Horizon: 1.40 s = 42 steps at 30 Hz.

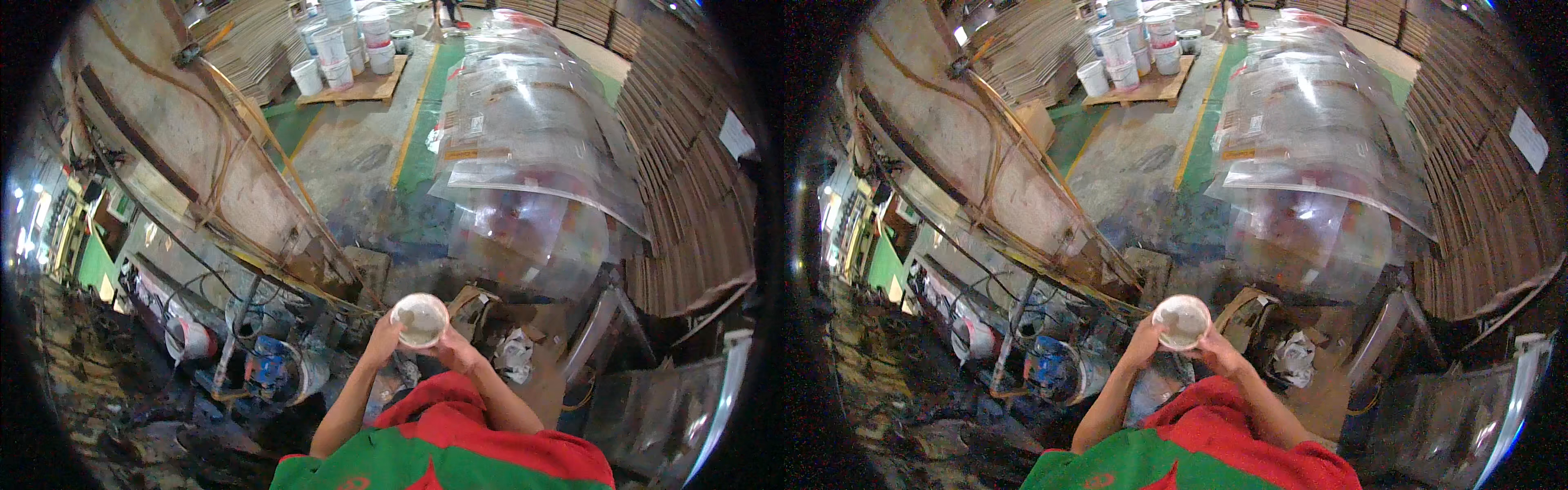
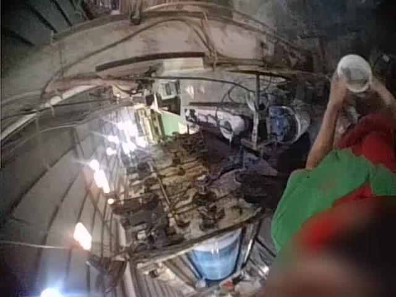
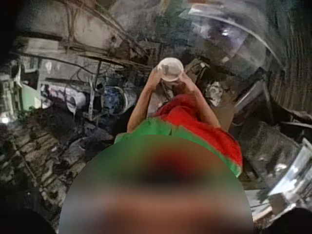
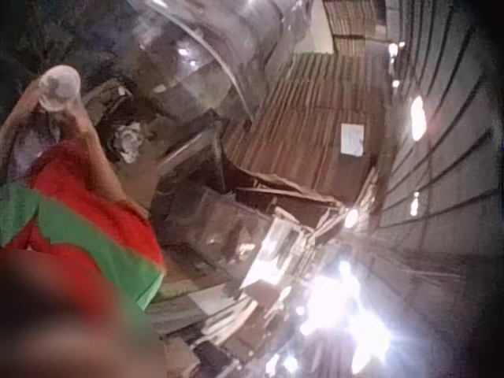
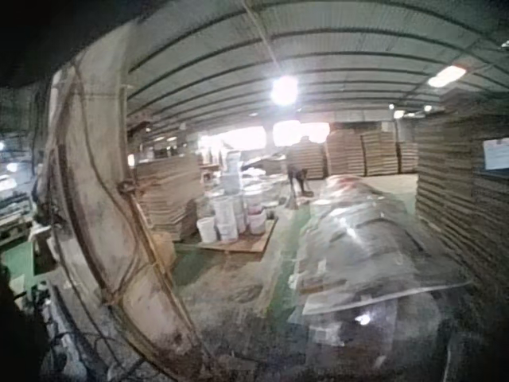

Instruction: The person searches through cardboard and debris, retrieves a small white ceramic cup, then walks to a bucket and scrubs the cup by hand. The person rinses the cup and inspects it before placing it on a stack of buckets.

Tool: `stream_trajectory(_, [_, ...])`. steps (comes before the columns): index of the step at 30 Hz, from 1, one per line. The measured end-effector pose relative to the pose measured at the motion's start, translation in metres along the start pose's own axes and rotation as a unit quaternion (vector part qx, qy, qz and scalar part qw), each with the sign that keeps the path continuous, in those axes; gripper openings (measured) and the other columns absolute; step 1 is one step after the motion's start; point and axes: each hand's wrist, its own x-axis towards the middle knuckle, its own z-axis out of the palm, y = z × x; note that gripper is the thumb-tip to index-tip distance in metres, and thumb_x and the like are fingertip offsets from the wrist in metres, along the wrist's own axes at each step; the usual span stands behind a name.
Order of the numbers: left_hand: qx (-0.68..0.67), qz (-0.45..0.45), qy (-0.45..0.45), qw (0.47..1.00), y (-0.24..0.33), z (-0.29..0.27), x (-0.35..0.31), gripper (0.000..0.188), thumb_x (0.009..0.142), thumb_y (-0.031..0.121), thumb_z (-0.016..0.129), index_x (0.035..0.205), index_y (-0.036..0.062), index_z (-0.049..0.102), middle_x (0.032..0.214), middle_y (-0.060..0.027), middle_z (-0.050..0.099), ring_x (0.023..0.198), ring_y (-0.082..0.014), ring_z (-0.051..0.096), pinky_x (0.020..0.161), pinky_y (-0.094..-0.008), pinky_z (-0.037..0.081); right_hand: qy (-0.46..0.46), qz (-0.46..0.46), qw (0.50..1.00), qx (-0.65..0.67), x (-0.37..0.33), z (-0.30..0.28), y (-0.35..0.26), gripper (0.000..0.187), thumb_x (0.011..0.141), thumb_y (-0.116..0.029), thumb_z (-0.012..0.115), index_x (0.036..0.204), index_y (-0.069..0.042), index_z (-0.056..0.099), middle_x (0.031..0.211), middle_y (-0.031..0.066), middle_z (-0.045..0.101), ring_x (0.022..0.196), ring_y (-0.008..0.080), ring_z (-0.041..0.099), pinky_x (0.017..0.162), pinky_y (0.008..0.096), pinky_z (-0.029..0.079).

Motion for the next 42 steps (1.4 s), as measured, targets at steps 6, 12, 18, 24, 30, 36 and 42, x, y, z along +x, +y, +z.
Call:
stream_trajectory(6, [-0.236, -0.092, -0.091, 0.963, 0.052, -0.010, 0.006, 0.045, 0.096, 0.025, 0.036, 0.130, -0.0023, 0.047, 0.112, -0.0195, 0.064, 0.086, -0.0324, 0.069, 0.065, -0.0429, 0.061, 0.102, -0.053, 0.956, -0.270, 0.048, 0.025, -0.022, 0.109, 0.071, -0.062, 0.075, 0.149, -0.006, 0.022, 0.144, 0.0089, 0.042, 0.131, 0.0251, 0.044, 0.106, 0.0426, 0.039])
stream_trajectory(12, [-0.145, -0.037, -0.103, 0.983, 0.089, 0.006, 0.001, 0.078, 0.094, 0.070, 0.028, 0.124, 0.0030, 0.054, 0.094, -0.0146, 0.066, 0.065, -0.0259, 0.068, 0.060, -0.0388, 0.059, 0.064, -0.126, 0.987, 0.082, 0.055, 0.069, -0.060, 0.078, 0.089, -0.067, 0.046, 0.143, -0.012, 0.038, 0.132, 0.0107, 0.055, 0.122, 0.0302, 0.053, 0.100, 0.0442, 0.044])
stream_trajectory(18, [-0.119, 0.038, 0.003, 0.992, 0.071, -0.035, -0.006, 0.074, 0.094, 0.067, 0.037, 0.122, 0.0002, 0.050, 0.093, -0.0128, 0.060, 0.071, -0.0254, 0.066, 0.062, -0.0365, 0.056, 0.118, -0.169, 0.962, 0.181, 0.086, 0.070, -0.106, 0.069, 0.092, -0.067, 0.036, 0.138, -0.016, 0.044, 0.133, 0.0127, 0.051, 0.118, 0.0363, 0.053, 0.093, 0.0471, 0.046])
stream_trajectory(24, [-0.260, -0.030, 0.107, 0.959, 0.004, -0.089, -0.001, 0.063, 0.098, 0.056, 0.041, 0.121, -0.0017, 0.051, 0.094, -0.0131, 0.061, 0.073, -0.0268, 0.066, 0.059, -0.0351, 0.055, 0.108, -0.221, 0.951, 0.189, 0.140, 0.039, -0.136, 0.064, 0.092, -0.065, 0.042, 0.136, -0.019, 0.045, 0.130, 0.0076, 0.054, 0.116, 0.0306, 0.055, 0.095, 0.0452, 0.045])
stream_trajectory(30, [-0.261, -0.058, 0.077, 0.960, 0.014, -0.083, 0.089, 0.055, 0.099, 0.052, 0.043, 0.119, 0.0021, 0.054, 0.101, -0.0129, 0.063, 0.079, -0.0247, 0.067, 0.063, -0.0357, 0.054, 0.060, -0.207, 0.952, 0.216, 0.236, -0.002, -0.178, 0.069, 0.092, -0.068, 0.039, 0.141, -0.020, 0.041, 0.139, 0.0093, 0.049, 0.122, 0.0367, 0.052, 0.087, 0.0536, 0.053])
stream_trajectory(36, [-0.154, -0.045, 0.081, 0.984, 0.098, -0.087, 0.282, 0.052, 0.099, 0.050, 0.044, 0.118, 0.0021, 0.055, 0.104, -0.0116, 0.063, 0.084, -0.0242, 0.068, 0.069, -0.0357, 0.054, 0.039, -0.231, 0.938, 0.257, 0.408, -0.076, -0.266, 0.076, 0.089, -0.072, 0.037, 0.144, -0.020, 0.037, 0.145, 0.0117, 0.042, 0.126, 0.0389, 0.048, 0.090, 0.0539, 0.052])
stream_trajectory(42, [-0.230, -0.052, 0.140, 0.962, 0.162, -0.121, 0.446, 0.039, 0.099, 0.038, 0.051, 0.115, 0.0022, 0.055, 0.101, -0.0114, 0.062, 0.086, -0.0256, 0.067, 0.068, -0.0356, 0.054, 0.013, -0.334, 0.932, 0.138, 0.554, -0.130, -0.427, 0.065, 0.095, -0.062, 0.036, 0.142, -0.017, 0.038, 0.138, 0.0145, 0.046, 0.124, 0.0376, 0.051, 0.083, 0.0543, 0.058])
